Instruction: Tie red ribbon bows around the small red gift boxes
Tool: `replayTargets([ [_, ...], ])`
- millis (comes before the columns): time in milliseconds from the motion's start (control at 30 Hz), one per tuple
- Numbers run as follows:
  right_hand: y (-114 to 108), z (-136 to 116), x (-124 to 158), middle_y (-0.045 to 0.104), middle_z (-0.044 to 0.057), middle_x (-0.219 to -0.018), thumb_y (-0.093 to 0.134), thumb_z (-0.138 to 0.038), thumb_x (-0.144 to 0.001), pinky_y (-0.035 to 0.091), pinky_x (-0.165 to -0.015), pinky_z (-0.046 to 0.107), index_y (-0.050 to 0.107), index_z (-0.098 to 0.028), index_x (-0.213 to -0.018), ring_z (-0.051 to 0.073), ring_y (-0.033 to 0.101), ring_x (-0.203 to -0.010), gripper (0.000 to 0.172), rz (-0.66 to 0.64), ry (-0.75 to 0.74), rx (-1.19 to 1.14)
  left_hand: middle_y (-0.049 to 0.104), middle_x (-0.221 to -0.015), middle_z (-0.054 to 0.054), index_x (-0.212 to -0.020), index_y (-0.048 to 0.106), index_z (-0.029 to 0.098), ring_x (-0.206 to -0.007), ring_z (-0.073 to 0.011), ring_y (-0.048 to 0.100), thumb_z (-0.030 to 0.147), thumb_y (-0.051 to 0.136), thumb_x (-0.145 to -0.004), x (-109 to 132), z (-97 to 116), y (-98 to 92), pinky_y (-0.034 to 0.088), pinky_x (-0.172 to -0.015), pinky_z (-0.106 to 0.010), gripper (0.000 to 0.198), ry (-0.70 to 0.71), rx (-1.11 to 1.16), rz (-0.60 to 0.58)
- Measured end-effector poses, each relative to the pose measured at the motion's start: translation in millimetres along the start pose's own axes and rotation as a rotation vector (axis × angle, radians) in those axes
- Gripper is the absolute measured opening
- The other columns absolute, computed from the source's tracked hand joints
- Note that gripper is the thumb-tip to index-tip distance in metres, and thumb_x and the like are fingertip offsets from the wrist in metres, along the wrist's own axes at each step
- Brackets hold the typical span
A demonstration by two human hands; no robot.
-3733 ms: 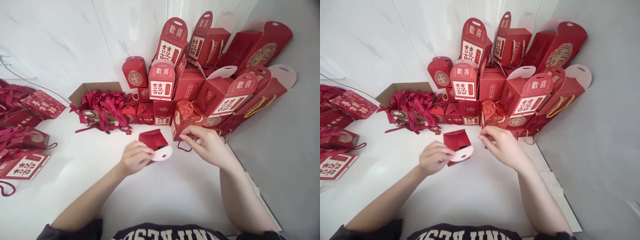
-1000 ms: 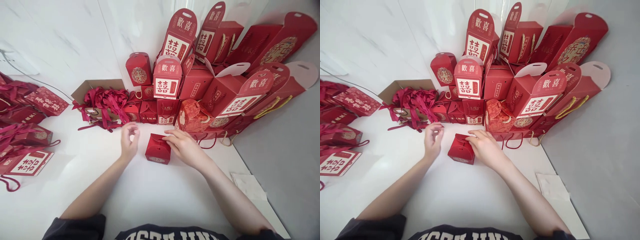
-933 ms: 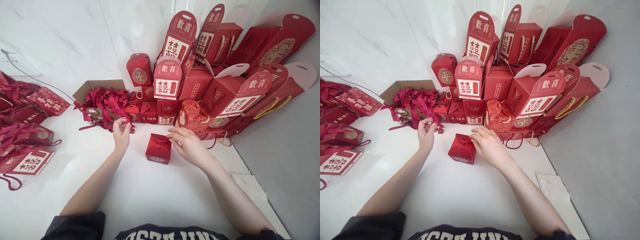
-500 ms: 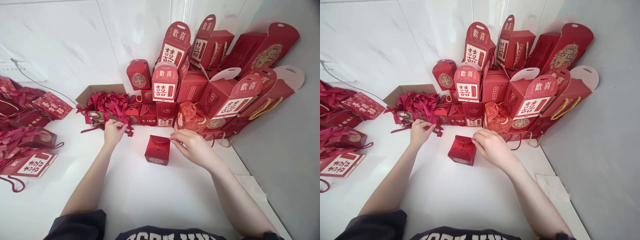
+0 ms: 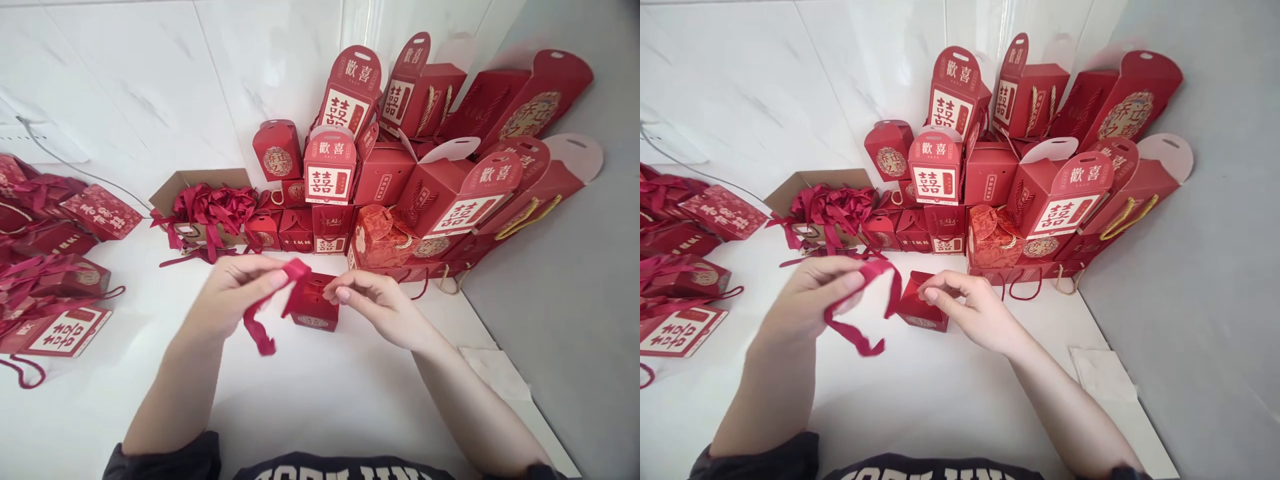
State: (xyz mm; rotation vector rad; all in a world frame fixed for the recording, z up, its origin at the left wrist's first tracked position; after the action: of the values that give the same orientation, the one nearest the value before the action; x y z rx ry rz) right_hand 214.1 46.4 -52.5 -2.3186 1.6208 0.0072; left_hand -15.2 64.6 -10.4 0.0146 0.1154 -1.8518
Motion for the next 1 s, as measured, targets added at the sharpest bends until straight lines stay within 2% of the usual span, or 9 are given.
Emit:
replayTargets([
  [133, 16.1, 2.5, -0.2, 0.072, 0.006, -0.077, 0.044, -0.051, -0.095, 0.052, -0.073, 0.03, 0.071, -0.016, -0.091, 0.016, 0.067, -0.072, 0.044, -0.126, 0.134, -0.331, 0.063, -0.059, 0.0, -0.09, 0.076, 0.019, -0.044, -0.0054, 0.045, 0.034, 0.069, -0.081, -2.7, -15.0, 24.3, 0.034, -0.044, -0.02, 0.019, -0.088, -0.089, -0.134],
  [233, 29.6, 3.4, 0.4, 0.074, 0.008, -0.089, 0.045, -0.052, -0.094, 0.054, -0.08, 0.033, 0.072, -0.017, -0.102, 0.018, 0.069, -0.082, 0.045, -0.223, 0.188, -0.528, 0.05, -0.049, 0.006, -0.105, 0.072, 0.021, -0.042, -0.0044, 0.038, 0.033, 0.067, -0.082, -3.9, -18.9, 34.9, 0.029, -0.042, -0.018, 0.026, -0.064, -0.156, -0.122],
  [333, 31.9, 6.4, -1.3, 0.074, 0.005, -0.1, 0.057, -0.046, -0.09, 0.052, -0.089, 0.036, 0.072, -0.023, -0.105, 0.018, 0.069, -0.094, 0.031, -0.026, 0.157, -0.652, 0.039, -0.047, 0.011, -0.113, 0.061, 0.023, -0.043, -0.0044, 0.036, 0.031, 0.07, -0.08, -0.7, -19.7, 42.0, 0.031, -0.045, -0.016, 0.035, -0.041, -0.207, -0.116],
  [467, 25.8, 15.6, -4.5, 0.075, 0.003, -0.096, 0.072, -0.038, -0.08, 0.054, -0.086, 0.033, 0.077, -0.024, -0.09, 0.018, 0.069, -0.091, 0.018, 0.165, 0.194, -0.702, 0.04, -0.05, 0.013, -0.105, 0.051, 0.023, -0.044, -0.0046, 0.04, 0.031, 0.073, -0.077, 3.5, -21.0, 46.4, 0.036, -0.048, -0.016, 0.037, -0.077, -0.182, -0.103],
  [700, -1.4, 17.6, -7.3, 0.074, -0.001, -0.091, 0.077, -0.034, -0.076, 0.056, -0.078, 0.026, 0.075, -0.027, -0.088, 0.012, 0.069, -0.078, 0.014, 0.413, 0.155, -0.79, 0.05, -0.046, 0.005, -0.071, 0.064, 0.014, -0.04, -0.0049, 0.044, 0.041, 0.071, -0.077, -2.5, -23.6, 47.4, 0.033, -0.041, -0.016, 0.028, -0.268, -0.199, -0.272],
  [767, -6.4, 12.1, -7.1, 0.073, 0.001, -0.102, 0.073, -0.034, -0.079, 0.053, -0.087, 0.028, 0.072, -0.029, -0.103, 0.013, 0.067, -0.09, 0.024, 0.334, 0.136, -0.787, 0.051, -0.045, 0.005, -0.072, 0.067, 0.013, -0.038, -0.0053, 0.045, 0.041, 0.071, -0.077, -4.0, -24.2, 48.0, 0.033, -0.038, -0.016, 0.028, -0.278, -0.171, -0.279],
  [867, 1.7, 4.7, -5.3, 0.07, 0.006, -0.111, 0.069, -0.037, -0.083, 0.045, -0.101, 0.036, 0.069, -0.023, -0.111, 0.018, 0.063, -0.105, 0.031, -0.007, 0.205, -0.732, 0.05, -0.041, 0.005, -0.079, 0.071, 0.013, -0.035, -0.0055, 0.044, 0.041, 0.069, -0.079, -5.5, -27.0, 49.3, 0.031, -0.035, -0.016, 0.028, -0.25, -0.138, -0.25],
  [933, 14.6, 3.8, -3.6, 0.071, 0.006, -0.099, 0.068, -0.037, -0.084, 0.045, -0.099, 0.037, 0.07, -0.02, -0.107, 0.018, 0.064, -0.099, 0.029, -0.189, 0.271, -0.745, 0.054, -0.042, 0.003, -0.078, 0.072, 0.013, -0.036, -0.0067, 0.047, 0.042, 0.068, -0.081, -6.4, -29.4, 50.1, 0.037, -0.037, -0.017, 0.029, -0.209, -0.115, -0.239],
  [1000, 27.1, 5.9, -3.6, 0.068, 0.002, -0.081, 0.067, -0.036, -0.086, 0.049, -0.089, 0.035, 0.069, -0.021, -0.109, 0.016, 0.065, -0.085, 0.028, -0.228, 0.293, -0.849, 0.063, -0.051, -0.002, -0.072, 0.073, 0.013, -0.043, -0.0088, 0.055, 0.042, 0.067, -0.082, -7.8, -31.3, 50.2, 0.046, -0.043, -0.018, 0.032, -0.162, -0.092, -0.226],
])
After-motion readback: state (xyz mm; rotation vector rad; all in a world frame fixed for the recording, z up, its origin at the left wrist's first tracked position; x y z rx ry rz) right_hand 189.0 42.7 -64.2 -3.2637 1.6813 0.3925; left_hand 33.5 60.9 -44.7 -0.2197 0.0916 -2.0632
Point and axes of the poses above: each hand's wrist, its own x-axis away from the middle knuckle, its own y-axis out of the palm, z = x × y, the point moved 2 cm from there along -x, towards the middle knuckle
